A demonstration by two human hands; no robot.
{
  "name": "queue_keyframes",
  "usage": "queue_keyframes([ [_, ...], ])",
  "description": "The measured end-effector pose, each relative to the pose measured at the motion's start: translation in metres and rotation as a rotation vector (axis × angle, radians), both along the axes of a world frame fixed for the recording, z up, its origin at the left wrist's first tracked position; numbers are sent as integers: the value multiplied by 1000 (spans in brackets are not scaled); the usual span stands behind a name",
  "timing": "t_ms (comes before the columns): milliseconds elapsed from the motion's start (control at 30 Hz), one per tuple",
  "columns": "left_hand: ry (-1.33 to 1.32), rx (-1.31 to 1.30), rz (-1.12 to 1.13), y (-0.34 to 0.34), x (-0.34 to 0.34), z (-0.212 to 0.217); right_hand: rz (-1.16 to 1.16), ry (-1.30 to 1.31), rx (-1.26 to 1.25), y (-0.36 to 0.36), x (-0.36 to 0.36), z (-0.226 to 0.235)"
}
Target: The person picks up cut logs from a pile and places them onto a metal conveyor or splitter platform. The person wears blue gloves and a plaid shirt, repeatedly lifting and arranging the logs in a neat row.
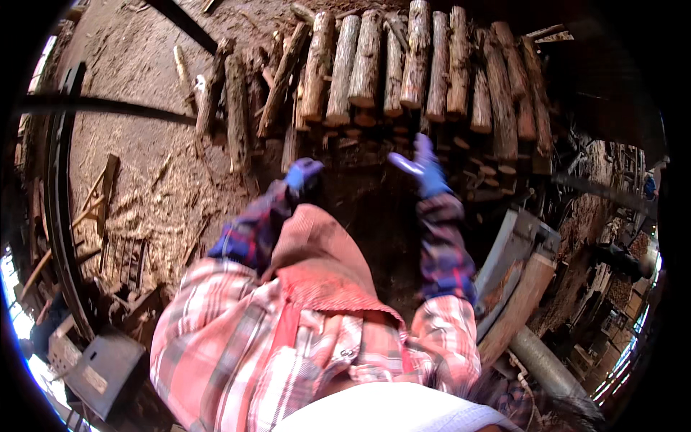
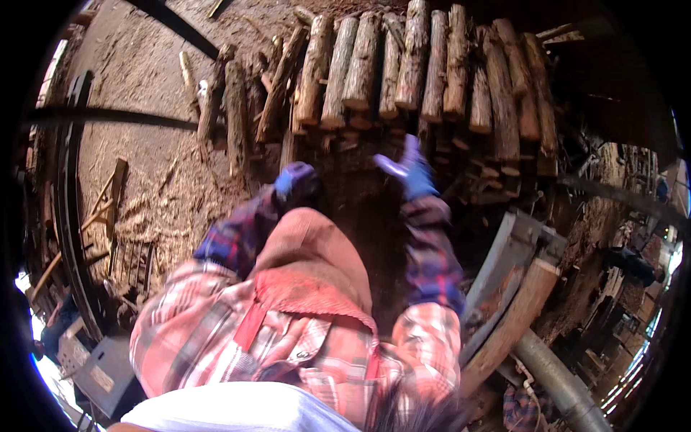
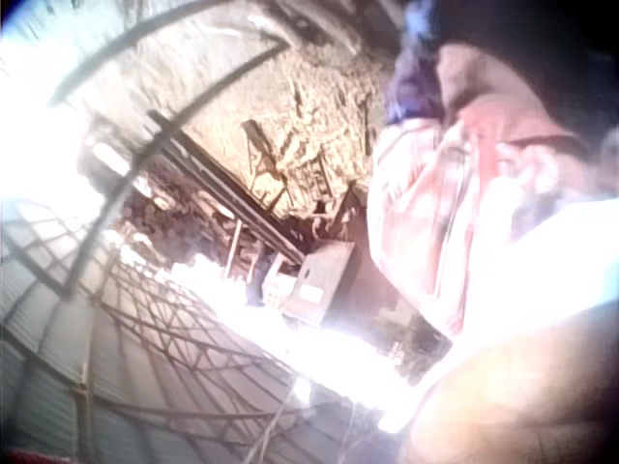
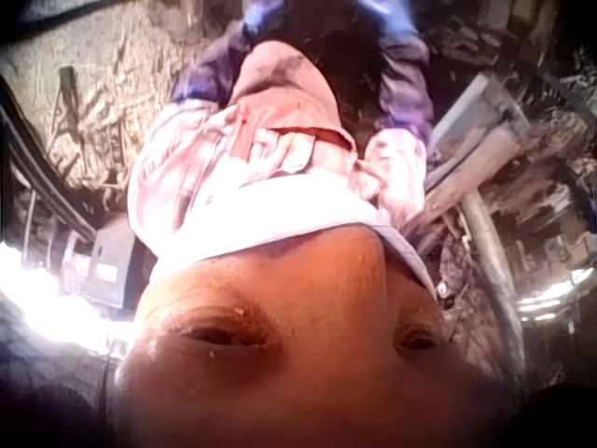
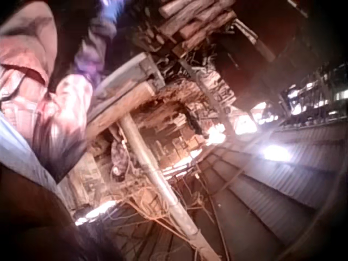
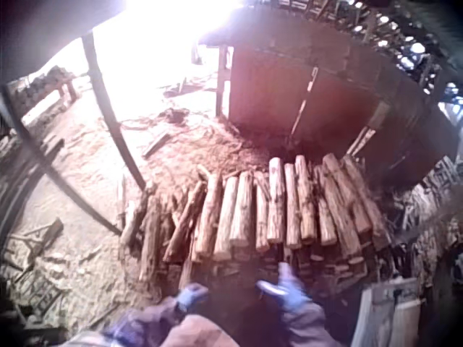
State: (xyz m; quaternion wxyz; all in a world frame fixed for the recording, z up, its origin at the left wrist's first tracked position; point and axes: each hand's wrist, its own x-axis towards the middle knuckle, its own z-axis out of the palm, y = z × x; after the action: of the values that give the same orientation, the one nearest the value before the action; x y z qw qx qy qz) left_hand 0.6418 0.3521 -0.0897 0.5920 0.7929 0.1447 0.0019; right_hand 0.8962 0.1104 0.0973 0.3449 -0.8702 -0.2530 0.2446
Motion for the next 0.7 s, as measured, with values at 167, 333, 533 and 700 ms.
queue_keyframes([
  [167,382,-1077,196,1,18,113,-349,259,-570,214,86,-115],
  [333,576,-635,511,72,-74,60,-427,178,-613,250,99,-146],
  [533,266,-1125,497,120,13,49,-475,1538,821,121,35,-122],
  [700,257,-1239,497,-9,112,100,-546,1197,754,25,-145,19],
])
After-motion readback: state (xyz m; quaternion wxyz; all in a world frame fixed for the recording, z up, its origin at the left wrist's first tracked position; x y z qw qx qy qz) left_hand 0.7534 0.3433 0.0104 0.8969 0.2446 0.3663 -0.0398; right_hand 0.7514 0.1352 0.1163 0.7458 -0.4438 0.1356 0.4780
